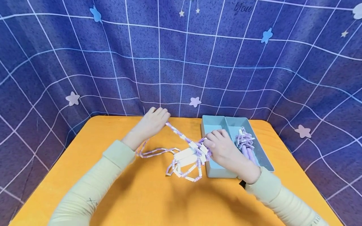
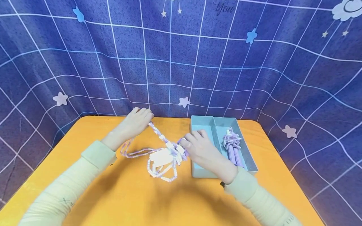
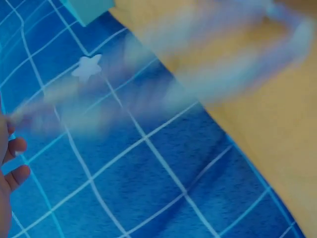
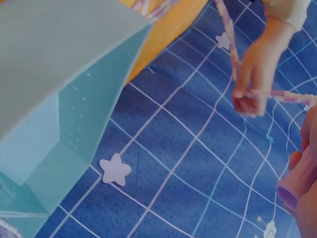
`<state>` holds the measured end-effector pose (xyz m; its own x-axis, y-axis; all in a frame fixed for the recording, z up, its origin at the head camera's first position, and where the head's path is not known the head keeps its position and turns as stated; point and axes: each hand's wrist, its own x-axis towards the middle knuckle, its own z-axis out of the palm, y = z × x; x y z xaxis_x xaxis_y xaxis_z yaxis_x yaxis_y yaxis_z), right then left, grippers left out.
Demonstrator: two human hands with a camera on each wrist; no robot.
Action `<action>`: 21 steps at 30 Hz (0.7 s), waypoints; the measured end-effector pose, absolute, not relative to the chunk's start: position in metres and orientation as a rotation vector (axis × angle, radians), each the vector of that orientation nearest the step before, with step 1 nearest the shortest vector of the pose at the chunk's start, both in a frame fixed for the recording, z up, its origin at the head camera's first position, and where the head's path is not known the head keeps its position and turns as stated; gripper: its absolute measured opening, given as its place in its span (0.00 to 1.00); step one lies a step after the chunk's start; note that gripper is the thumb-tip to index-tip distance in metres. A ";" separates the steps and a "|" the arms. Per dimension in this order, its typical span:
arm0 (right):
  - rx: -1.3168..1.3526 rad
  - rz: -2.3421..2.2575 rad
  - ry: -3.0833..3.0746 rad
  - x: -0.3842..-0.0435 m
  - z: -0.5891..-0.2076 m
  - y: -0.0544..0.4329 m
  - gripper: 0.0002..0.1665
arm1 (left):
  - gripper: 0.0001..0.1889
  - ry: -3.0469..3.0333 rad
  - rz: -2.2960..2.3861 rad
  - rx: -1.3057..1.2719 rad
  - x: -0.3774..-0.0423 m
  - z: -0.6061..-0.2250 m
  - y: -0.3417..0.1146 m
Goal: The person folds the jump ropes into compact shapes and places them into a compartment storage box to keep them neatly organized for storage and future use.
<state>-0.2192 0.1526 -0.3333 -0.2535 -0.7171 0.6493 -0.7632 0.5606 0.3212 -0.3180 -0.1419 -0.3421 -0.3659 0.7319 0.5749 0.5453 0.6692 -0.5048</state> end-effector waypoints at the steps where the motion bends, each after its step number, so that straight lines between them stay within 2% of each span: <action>1: 1.187 0.100 -2.008 -0.219 -0.332 0.154 0.05 | 0.13 -2.068 0.294 -0.977 -0.319 -0.345 -0.144; 8: 1.185 0.224 -1.880 -0.224 -0.325 0.158 0.06 | 0.12 -2.183 0.342 -1.008 -0.315 -0.365 -0.148; 16: 1.163 0.327 -1.808 -0.228 -0.321 0.149 0.08 | 0.09 -2.258 0.467 -1.065 -0.305 -0.382 -0.132; 21: 1.080 0.378 -1.873 -0.225 -0.315 0.143 0.08 | 0.15 -2.213 0.609 -1.066 -0.297 -0.391 -0.121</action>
<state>-0.2246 0.1426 -0.3154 -0.2009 -0.5256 0.8267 -0.8052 0.5692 0.1662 -0.2974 -0.1209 -0.3913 -0.4963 0.8083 0.3168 0.5322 0.5715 -0.6246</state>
